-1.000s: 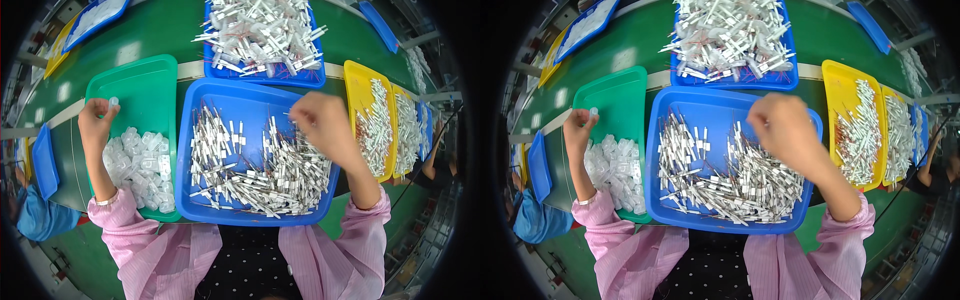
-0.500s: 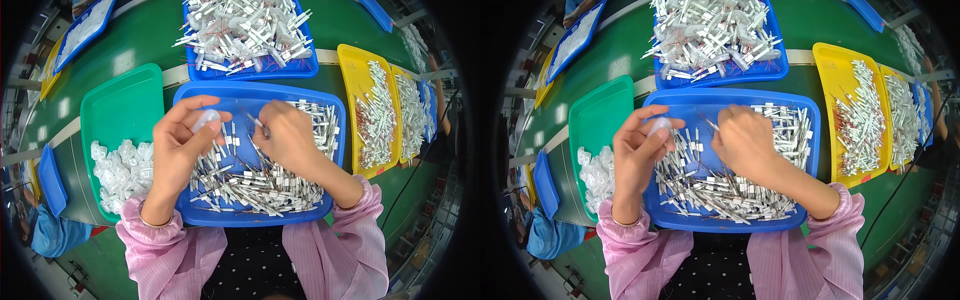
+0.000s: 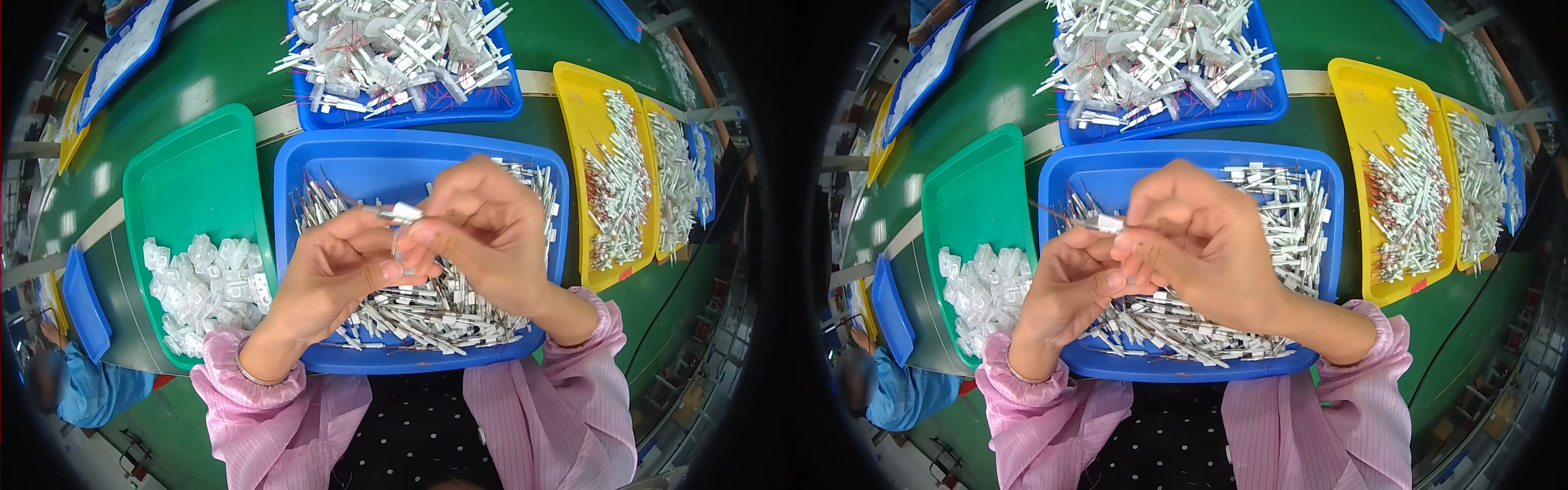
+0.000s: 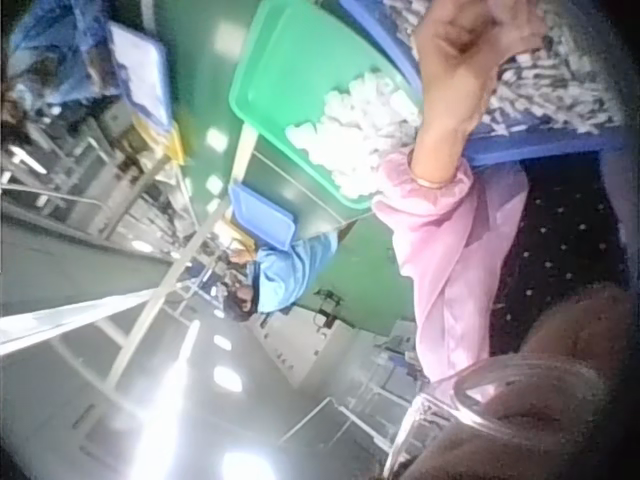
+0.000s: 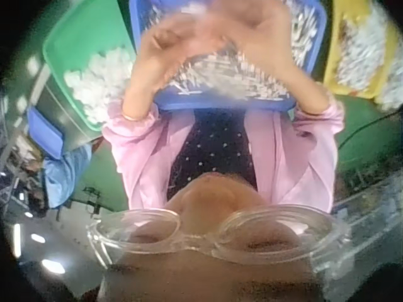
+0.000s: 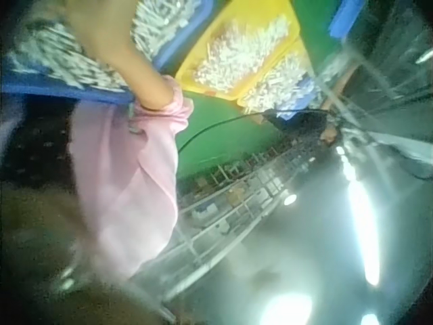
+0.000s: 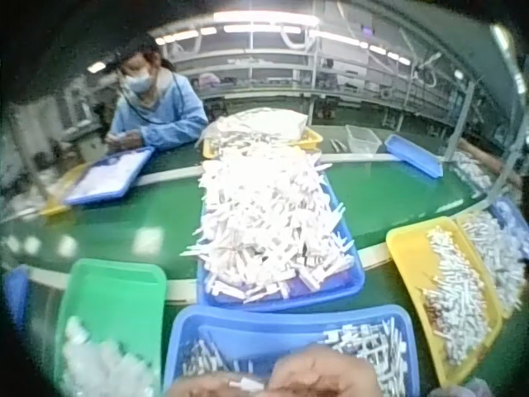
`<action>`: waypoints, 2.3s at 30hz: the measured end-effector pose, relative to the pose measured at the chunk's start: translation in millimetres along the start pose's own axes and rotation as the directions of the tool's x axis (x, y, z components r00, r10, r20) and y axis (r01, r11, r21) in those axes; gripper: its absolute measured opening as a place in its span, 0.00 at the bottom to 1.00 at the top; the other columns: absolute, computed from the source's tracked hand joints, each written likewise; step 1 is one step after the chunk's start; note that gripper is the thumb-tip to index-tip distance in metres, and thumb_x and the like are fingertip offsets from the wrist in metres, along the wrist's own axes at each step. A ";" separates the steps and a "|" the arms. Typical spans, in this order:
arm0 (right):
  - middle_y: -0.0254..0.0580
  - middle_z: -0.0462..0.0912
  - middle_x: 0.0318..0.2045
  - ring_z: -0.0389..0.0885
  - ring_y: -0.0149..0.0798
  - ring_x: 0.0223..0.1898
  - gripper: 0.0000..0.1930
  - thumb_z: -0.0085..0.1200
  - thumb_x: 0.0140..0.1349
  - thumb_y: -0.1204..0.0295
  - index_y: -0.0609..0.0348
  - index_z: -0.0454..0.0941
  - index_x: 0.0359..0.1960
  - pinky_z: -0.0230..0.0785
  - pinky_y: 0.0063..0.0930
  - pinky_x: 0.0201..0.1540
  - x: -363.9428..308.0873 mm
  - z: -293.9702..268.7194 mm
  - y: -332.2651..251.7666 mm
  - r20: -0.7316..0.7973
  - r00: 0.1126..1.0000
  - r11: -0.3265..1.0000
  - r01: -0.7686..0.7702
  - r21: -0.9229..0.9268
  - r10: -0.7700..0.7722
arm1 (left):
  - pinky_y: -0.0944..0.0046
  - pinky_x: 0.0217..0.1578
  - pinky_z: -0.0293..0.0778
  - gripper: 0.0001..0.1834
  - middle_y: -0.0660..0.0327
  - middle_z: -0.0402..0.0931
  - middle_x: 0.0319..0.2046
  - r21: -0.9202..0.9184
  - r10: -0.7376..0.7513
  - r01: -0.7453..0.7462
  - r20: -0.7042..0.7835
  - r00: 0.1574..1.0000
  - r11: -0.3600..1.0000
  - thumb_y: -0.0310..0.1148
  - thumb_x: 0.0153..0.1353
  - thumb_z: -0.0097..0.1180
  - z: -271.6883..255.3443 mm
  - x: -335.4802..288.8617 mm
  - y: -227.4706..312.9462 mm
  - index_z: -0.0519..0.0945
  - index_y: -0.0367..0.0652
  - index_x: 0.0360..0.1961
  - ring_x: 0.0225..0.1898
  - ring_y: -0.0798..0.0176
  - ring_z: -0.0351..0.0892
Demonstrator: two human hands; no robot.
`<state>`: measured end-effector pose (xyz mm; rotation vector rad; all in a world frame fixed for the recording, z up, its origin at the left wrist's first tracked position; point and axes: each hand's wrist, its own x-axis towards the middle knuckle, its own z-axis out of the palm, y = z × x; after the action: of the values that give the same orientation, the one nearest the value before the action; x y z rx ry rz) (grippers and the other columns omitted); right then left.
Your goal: The person repeatedly picks a clear plastic housing from a green tray and a white cylindrical component with wires from a blue tray, inserts the component into the housing, and places the assembled unit into a yellow tray. The process is repeated continuously throughout the clip.
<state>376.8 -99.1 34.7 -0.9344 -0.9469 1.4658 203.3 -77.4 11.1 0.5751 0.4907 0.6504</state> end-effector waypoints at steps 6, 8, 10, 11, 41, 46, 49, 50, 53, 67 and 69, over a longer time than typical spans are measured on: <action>0.52 0.80 0.30 0.82 0.38 0.32 0.07 0.49 0.55 0.87 0.72 0.70 0.37 0.78 0.24 0.30 -8.5 -14.5 -31.1 0.027 0.992 0.991 0.127 -0.041 -0.126 | 0.57 0.43 0.76 0.24 0.47 0.73 0.44 0.039 0.171 -0.171 -0.004 0.985 0.985 0.17 0.54 0.52 -1.9 -1.6 15.4 0.64 0.34 0.54 0.46 0.49 0.75; 0.54 0.80 0.30 0.82 0.39 0.33 0.08 0.49 0.56 0.87 0.74 0.71 0.39 0.77 0.24 0.30 -17.0 -14.6 -35.7 0.037 0.993 0.992 0.117 -0.048 -0.115 | 0.58 0.42 0.77 0.25 0.46 0.72 0.43 0.000 0.201 -0.201 -0.010 0.979 0.980 0.17 0.52 0.53 -2.4 -2.0 15.5 0.64 0.34 0.53 0.45 0.47 0.75; 0.54 0.80 0.29 0.82 0.39 0.32 0.09 0.48 0.56 0.87 0.74 0.71 0.39 0.78 0.24 0.30 -22.0 -19.3 -34.8 0.062 0.992 0.990 0.113 -0.090 -0.108 | 0.60 0.39 0.79 0.28 0.42 0.70 0.42 -0.018 0.208 -0.209 -0.047 0.977 0.978 0.17 0.50 0.55 1.9 -3.6 16.5 0.63 0.35 0.53 0.43 0.45 0.76; 0.54 0.80 0.29 0.82 0.39 0.32 0.09 0.48 0.56 0.87 0.74 0.71 0.40 0.78 0.24 0.30 -23.2 -20.6 -33.8 0.074 0.992 0.988 0.111 -0.111 -0.103 | 0.59 0.39 0.79 0.27 0.42 0.70 0.41 -0.015 0.223 -0.223 -0.031 0.974 0.975 0.18 0.50 0.55 1.7 -3.7 15.8 0.63 0.36 0.53 0.43 0.45 0.76; 0.43 0.75 0.17 0.72 0.36 0.15 0.07 0.59 0.44 0.81 0.69 0.76 0.27 0.62 0.24 0.16 -9.0 -11.4 -32.4 0.358 0.864 0.404 0.487 -0.774 -0.354 | 0.56 0.44 0.75 0.19 0.47 0.71 0.40 0.379 0.402 -0.406 0.093 0.911 0.831 0.11 0.48 0.54 4.5 -7.0 12.5 0.73 0.26 0.44 0.42 0.51 0.76; 0.42 0.72 0.15 0.68 0.36 0.12 0.04 0.56 0.46 0.83 0.67 0.76 0.25 0.56 0.25 0.14 -8.0 -9.3 -21.5 0.331 0.897 0.551 0.441 -0.708 -0.293 | 0.58 0.43 0.75 0.18 0.49 0.72 0.37 0.333 0.455 -0.447 0.058 0.889 0.831 0.13 0.46 0.58 1.7 -6.3 4.8 0.74 0.27 0.42 0.39 0.55 0.77; 0.41 0.70 0.14 0.67 0.37 0.12 0.05 0.55 0.45 0.84 0.67 0.75 0.25 0.55 0.27 0.14 -7.8 -7.1 -24.2 0.347 0.892 0.511 0.451 -0.732 -0.290 | 0.59 0.41 0.75 0.18 0.49 0.72 0.36 0.509 0.482 -0.472 0.124 0.867 0.719 0.14 0.45 0.60 0.5 -6.1 5.9 0.74 0.27 0.41 0.38 0.55 0.77; 0.41 0.69 0.13 0.66 0.38 0.11 0.05 0.55 0.44 0.84 0.67 0.75 0.25 0.55 0.27 0.13 -8.1 -5.8 -19.8 0.338 0.886 0.507 0.459 -0.729 -0.316 | 0.60 0.40 0.75 0.18 0.49 0.73 0.35 0.590 0.484 -0.471 0.151 0.862 0.655 0.15 0.44 0.61 -0.4 -6.1 7.4 0.75 0.28 0.40 0.38 0.54 0.77; 0.39 0.66 0.12 0.64 0.37 0.10 0.07 0.55 0.41 0.85 0.66 0.74 0.25 0.53 0.28 0.12 -10.5 -6.3 -11.0 0.347 0.844 0.430 0.514 -0.742 -0.410 | 0.62 0.38 0.74 0.18 0.48 0.74 0.34 0.651 0.477 -0.441 0.137 0.868 0.617 0.15 0.44 0.61 1.1 -8.9 7.4 0.75 0.28 0.39 0.37 0.55 0.78; 0.49 0.80 0.26 0.78 0.48 0.27 0.04 0.52 0.51 0.79 0.66 0.77 0.26 0.69 0.31 0.32 3.7 -155.4 -68.2 -0.054 0.911 -0.270 -0.177 -0.946 -0.408 | 0.63 0.37 0.77 0.20 0.52 0.73 0.36 0.581 0.505 -0.388 -0.045 0.862 0.715 0.26 0.50 0.59 -4.6 -2.9 9.1 0.72 0.30 0.44 0.37 0.59 0.77; 0.51 0.79 0.23 0.77 0.50 0.27 0.03 0.53 0.45 0.78 0.66 0.76 0.22 0.69 0.33 0.33 3.1 -214.6 -75.6 -0.306 0.907 -0.470 -0.414 -0.779 -0.290 | 0.61 0.37 0.77 0.22 0.53 0.73 0.36 0.596 0.480 -0.357 -0.054 0.876 0.719 0.30 0.50 0.61 -0.6 -2.3 10.9 0.71 0.31 0.45 0.36 0.58 0.77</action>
<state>603.1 -76.9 25.6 -2.6030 -1.8627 -0.3055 196.8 -71.7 18.1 1.2296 0.7722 1.0181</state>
